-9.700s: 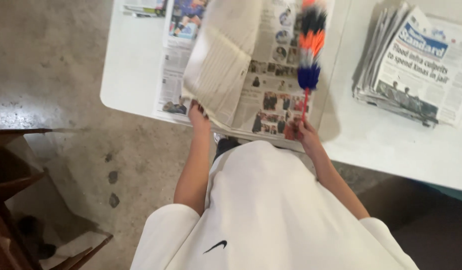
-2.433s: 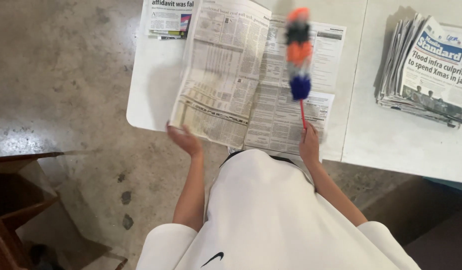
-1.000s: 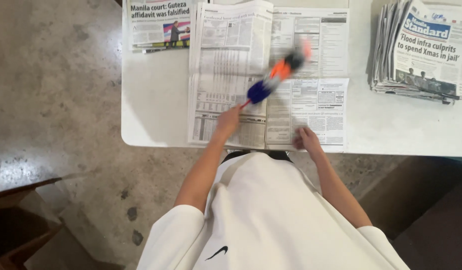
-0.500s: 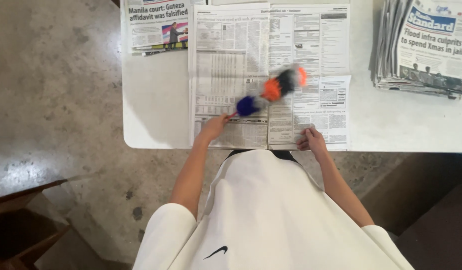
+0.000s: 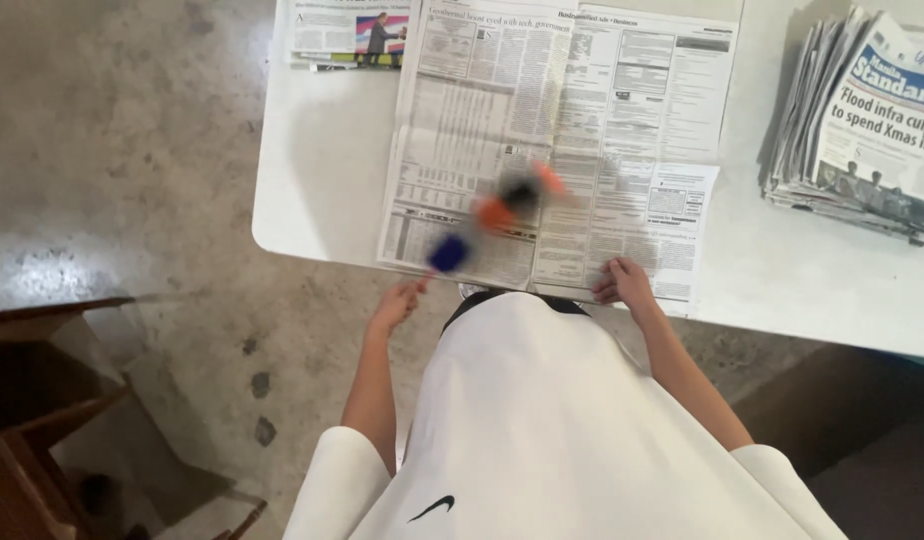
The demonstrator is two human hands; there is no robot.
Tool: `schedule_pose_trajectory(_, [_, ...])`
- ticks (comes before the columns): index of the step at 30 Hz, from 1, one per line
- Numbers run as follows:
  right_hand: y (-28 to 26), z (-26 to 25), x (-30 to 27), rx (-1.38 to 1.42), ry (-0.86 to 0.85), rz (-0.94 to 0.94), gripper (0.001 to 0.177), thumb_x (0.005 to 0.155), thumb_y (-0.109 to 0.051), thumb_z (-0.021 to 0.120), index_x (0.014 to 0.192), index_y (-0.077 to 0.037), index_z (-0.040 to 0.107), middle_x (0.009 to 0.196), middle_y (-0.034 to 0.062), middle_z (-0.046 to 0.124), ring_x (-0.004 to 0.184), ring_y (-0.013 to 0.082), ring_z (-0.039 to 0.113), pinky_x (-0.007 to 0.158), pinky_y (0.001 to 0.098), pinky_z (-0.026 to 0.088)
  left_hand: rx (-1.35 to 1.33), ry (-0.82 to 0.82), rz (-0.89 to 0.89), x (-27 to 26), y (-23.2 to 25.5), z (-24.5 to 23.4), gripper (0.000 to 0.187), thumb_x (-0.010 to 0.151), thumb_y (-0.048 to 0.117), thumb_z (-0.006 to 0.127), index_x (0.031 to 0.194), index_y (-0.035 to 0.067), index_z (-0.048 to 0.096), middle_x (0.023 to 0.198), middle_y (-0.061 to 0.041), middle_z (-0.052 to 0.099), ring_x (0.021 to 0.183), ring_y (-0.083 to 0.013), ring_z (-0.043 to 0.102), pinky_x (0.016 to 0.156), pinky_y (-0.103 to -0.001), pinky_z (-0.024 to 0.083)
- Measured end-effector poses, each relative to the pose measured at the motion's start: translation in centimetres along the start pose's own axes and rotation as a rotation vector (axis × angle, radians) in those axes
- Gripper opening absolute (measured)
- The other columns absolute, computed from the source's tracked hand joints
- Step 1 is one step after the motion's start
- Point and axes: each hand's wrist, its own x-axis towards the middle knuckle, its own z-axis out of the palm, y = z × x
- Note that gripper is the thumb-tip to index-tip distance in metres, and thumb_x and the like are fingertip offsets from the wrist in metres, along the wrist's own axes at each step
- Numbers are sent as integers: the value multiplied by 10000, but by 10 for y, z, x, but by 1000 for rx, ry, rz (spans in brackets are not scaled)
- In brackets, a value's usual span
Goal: Dusting and flipping through newspaper pages on a table.
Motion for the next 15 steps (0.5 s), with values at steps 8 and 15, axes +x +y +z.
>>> schedule_pose_trajectory(8, [-13, -10, -10, -83, -112, -19, 349, 1117, -314, 358, 1180, -45, 572, 864, 293, 708, 698, 369, 745, 624, 459, 634, -152, 220, 21, -44, 64, 65, 275, 1105, 315, 406, 1050, 149, 618, 587, 79, 376, 425, -60, 362, 391, -184, 311])
schedule_pose_trajectory(15, [-17, -28, -9, -200, -183, -10, 325, 1105, -269, 377, 1156, -47, 609, 847, 306, 713, 660, 369, 743, 580, 437, 626, 128, 532, 221, 47, 63, 48, 380, 1073, 285, 377, 1046, 79, 696, 947, -205, 643, 911, -371, 622, 846, -476, 475])
